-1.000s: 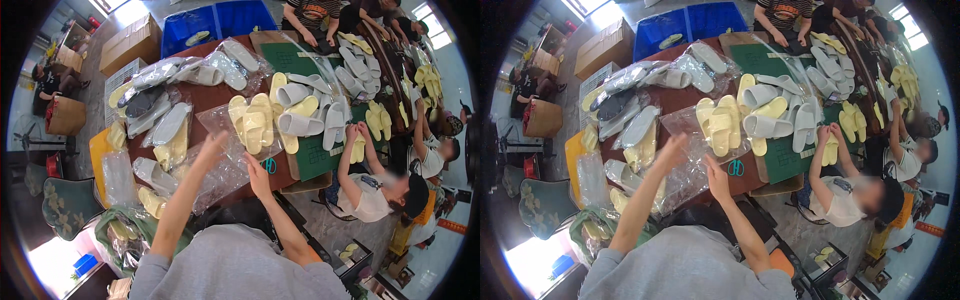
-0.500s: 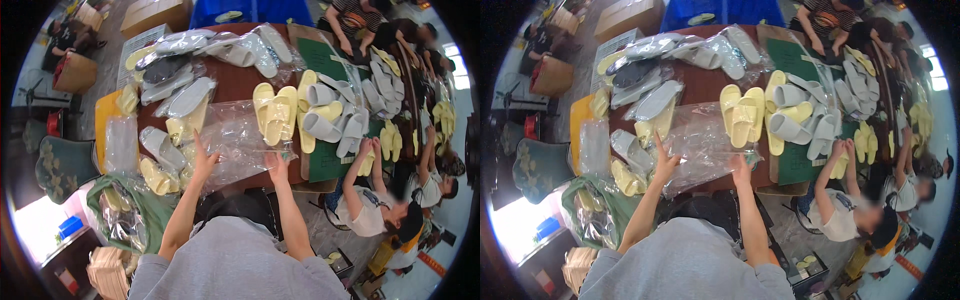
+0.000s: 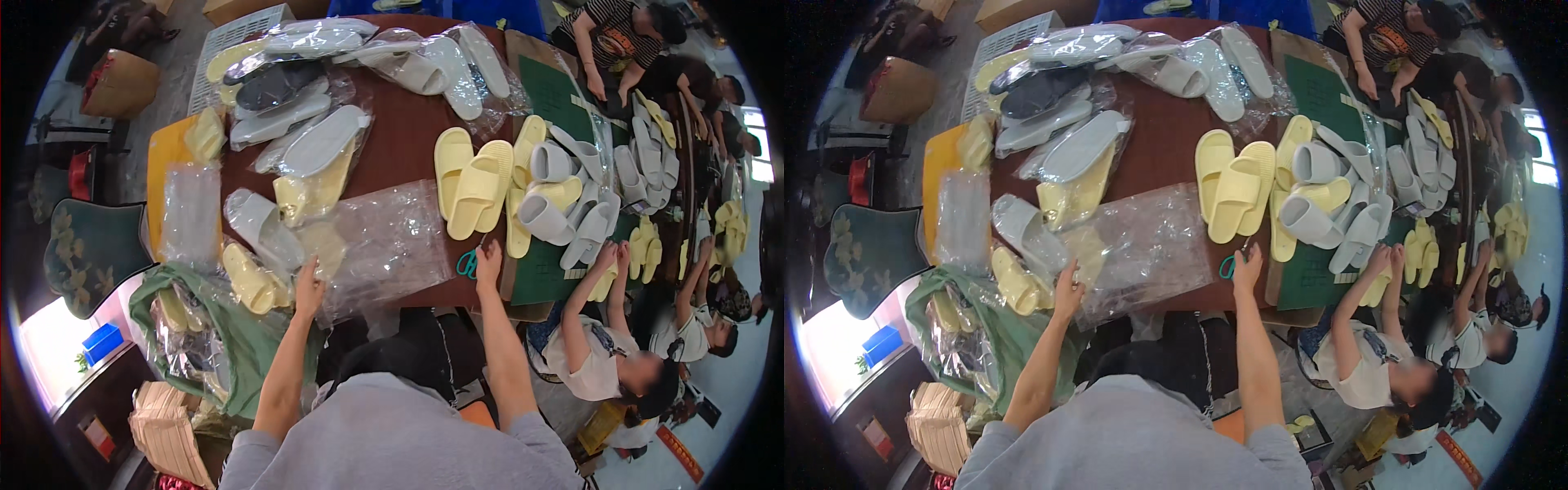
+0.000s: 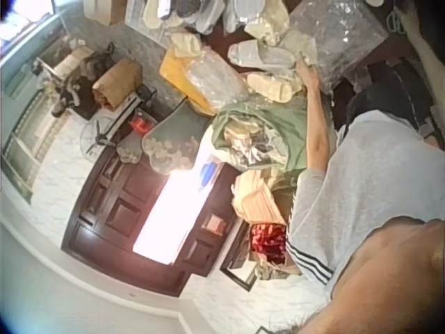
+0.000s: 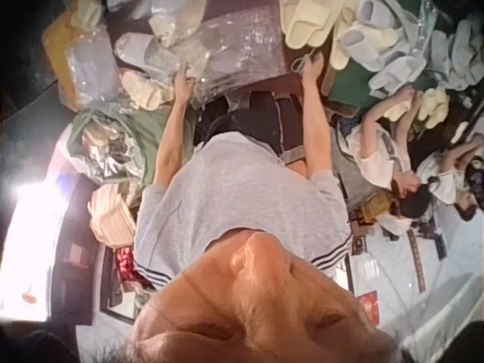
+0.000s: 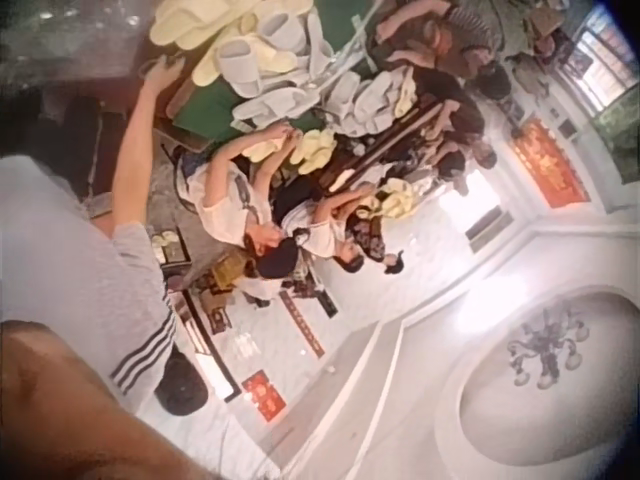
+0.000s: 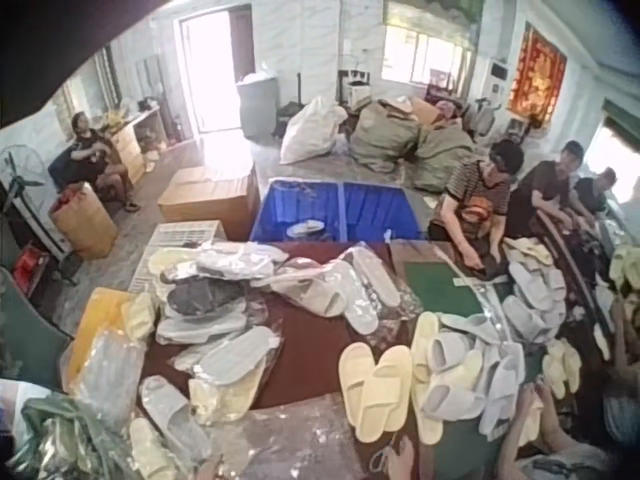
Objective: The person packages slippers by opening clear plastic bags, placing pairs of slippers inside the bags by hand, and setting them onto the table.
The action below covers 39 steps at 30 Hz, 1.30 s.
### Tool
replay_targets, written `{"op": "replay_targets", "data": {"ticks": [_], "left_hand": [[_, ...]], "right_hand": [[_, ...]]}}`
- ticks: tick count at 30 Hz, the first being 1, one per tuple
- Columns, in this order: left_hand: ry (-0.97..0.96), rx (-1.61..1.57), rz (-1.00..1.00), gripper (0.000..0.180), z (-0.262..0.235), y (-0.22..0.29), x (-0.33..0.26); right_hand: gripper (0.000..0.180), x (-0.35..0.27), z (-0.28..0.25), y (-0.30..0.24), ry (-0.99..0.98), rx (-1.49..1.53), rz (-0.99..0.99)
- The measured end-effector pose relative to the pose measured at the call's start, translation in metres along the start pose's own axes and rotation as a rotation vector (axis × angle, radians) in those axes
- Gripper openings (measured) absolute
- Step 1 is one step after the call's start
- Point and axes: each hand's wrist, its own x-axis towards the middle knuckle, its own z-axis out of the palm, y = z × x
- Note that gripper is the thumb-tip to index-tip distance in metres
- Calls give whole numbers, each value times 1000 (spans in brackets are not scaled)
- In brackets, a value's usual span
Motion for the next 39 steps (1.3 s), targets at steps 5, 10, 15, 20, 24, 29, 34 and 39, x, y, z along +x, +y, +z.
{"op": "replay_targets", "data": {"ticks": [5, 10, 15, 20, 24, 29, 34, 39], "left_hand": [[88, 192, -75, 72, 19, 32, 7], [293, 147, -166, 91, 37, 25, 18], [369, -233, -425, 101, 41, 1, 30], [363, -196, -492, 84, 39, -19, 29], [290, -439, -567, 57, 47, -3, 40], [236, -548, -570, 37, 40, -16, 36], [304, -420, -625, 33, 20, -26, 19], [301, -613, -533, 32, 37, -36, 23]], "right_hand": [[106, 95, -2, -31, -70, -223, -263], [108, 141, 41, -56, 106, -339, -139], [70, 158, 20, -77, -39, -88, -186], [48, 160, -39, -136, 20, 75, -397], [48, 192, -122, -149, 225, -134, -419], [44, 214, -172, -195, 300, 214, -390], [57, 264, -178, -185, 466, 347, -416], [72, 348, -194, -114, 604, -404, -391]]}}
